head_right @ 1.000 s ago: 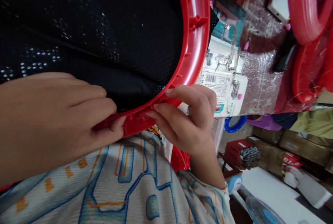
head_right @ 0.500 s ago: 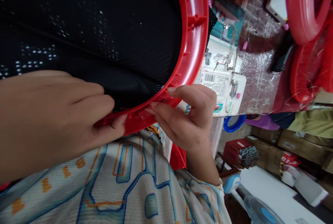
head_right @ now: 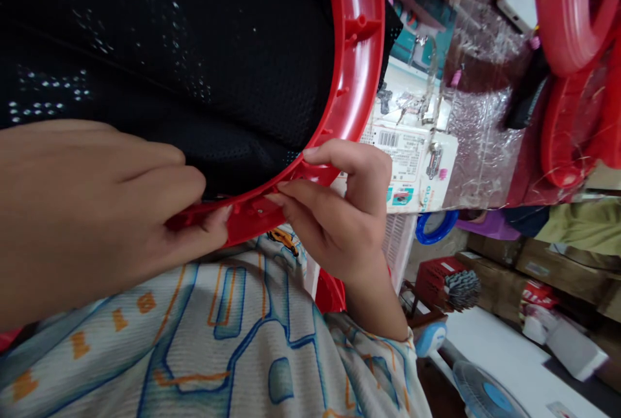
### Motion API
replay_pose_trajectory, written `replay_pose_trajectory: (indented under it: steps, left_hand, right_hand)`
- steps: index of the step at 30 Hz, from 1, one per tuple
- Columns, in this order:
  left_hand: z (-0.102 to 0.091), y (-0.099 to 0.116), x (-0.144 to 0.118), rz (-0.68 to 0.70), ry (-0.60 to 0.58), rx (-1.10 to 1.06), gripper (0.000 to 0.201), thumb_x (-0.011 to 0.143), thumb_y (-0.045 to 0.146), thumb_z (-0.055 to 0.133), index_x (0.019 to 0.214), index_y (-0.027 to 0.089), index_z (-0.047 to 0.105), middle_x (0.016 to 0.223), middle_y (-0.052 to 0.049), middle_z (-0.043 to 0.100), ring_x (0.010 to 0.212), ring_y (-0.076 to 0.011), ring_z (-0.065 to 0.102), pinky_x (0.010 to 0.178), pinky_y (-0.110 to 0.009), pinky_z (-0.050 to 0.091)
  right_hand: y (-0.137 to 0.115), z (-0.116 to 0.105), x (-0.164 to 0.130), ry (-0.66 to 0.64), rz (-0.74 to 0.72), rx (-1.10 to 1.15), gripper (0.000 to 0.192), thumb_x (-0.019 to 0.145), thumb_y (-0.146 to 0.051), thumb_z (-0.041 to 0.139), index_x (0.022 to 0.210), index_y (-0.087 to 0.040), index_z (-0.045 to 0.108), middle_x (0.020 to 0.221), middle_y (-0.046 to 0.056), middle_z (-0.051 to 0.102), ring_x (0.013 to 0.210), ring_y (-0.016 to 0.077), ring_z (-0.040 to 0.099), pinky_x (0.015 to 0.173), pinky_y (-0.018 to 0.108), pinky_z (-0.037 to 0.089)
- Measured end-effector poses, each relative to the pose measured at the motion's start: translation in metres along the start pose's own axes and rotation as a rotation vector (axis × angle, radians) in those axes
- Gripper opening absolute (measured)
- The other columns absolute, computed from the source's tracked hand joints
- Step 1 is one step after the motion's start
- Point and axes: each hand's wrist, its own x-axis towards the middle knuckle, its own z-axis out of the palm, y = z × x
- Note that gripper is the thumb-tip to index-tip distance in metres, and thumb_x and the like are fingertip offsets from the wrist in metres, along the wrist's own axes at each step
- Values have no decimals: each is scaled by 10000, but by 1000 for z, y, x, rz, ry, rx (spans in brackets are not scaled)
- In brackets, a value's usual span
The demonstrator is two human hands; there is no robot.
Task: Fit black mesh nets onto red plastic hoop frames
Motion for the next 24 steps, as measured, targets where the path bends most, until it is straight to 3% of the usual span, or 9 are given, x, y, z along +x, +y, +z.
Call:
replay_pose_trajectory:
  steps: [3, 8, 12, 15, 19, 21, 24]
  left_hand:
    - [1, 0, 1, 11, 16, 16, 633, 1022, 310, 127, 642, 252, 629, 585, -37, 325, 598, -237, 335, 640, -373, 147]
    - [0, -1, 0, 32, 22, 25, 627, 1026, 299, 147, 677, 243, 665, 578, -38, 358, 588, -226, 331, 636, -368, 145]
    - [-1, -2, 2, 68, 53, 36, 566, 1032, 300, 204, 619, 227, 584, 571, -30, 362, 580, -211, 327, 630, -354, 145]
    - [-1, -1, 4, 62, 66, 44, 528, 1024, 357, 248, 591, 225, 520, 573, -18, 320, 575, -196, 296, 634, -350, 137]
    - [-4, 2, 5, -49, -76, -3, 565, 994, 364, 134, 647, 227, 558, 607, -18, 295, 596, -192, 248, 645, -365, 111]
    - [-6, 3, 7, -120, -162, -35, 521, 971, 364, 168, 676, 229, 576, 623, -22, 307, 605, -193, 245, 639, -370, 113]
    - [-7, 4, 10, -162, -158, -32, 433, 940, 420, 312, 616, 220, 519, 608, -18, 308, 586, -176, 231, 623, -355, 130]
  right_hand:
    - [-6, 2, -2, 30, 35, -37, 85, 855, -246, 736, 940, -253, 740, 1117, 52, 656, 1028, 244, 634, 881, 435, 512]
    - [-19, 0, -4, 47, -35, -254, 71, 871, -232, 707, 921, -184, 721, 1121, 87, 667, 982, 241, 619, 850, 423, 501]
    - [-32, -5, -2, -38, -81, -463, 69, 868, -213, 699, 935, -196, 704, 1185, 50, 656, 992, 215, 573, 860, 399, 442]
    - [-36, -7, 2, -93, -126, -471, 127, 842, -127, 698, 955, -185, 692, 1243, 42, 634, 1029, 198, 553, 879, 386, 414]
    - [-34, -10, 11, -198, -76, -365, 116, 878, -109, 640, 958, -176, 691, 1246, 50, 655, 1078, 219, 576, 913, 402, 422]
    - [-33, -14, 14, -230, -51, -331, 115, 872, -118, 653, 961, -175, 700, 1207, 54, 686, 1060, 227, 614, 913, 414, 441]
    - [-34, -18, 10, -130, -89, -318, 198, 779, -117, 765, 962, -179, 721, 1165, 54, 714, 995, 236, 647, 882, 418, 498]
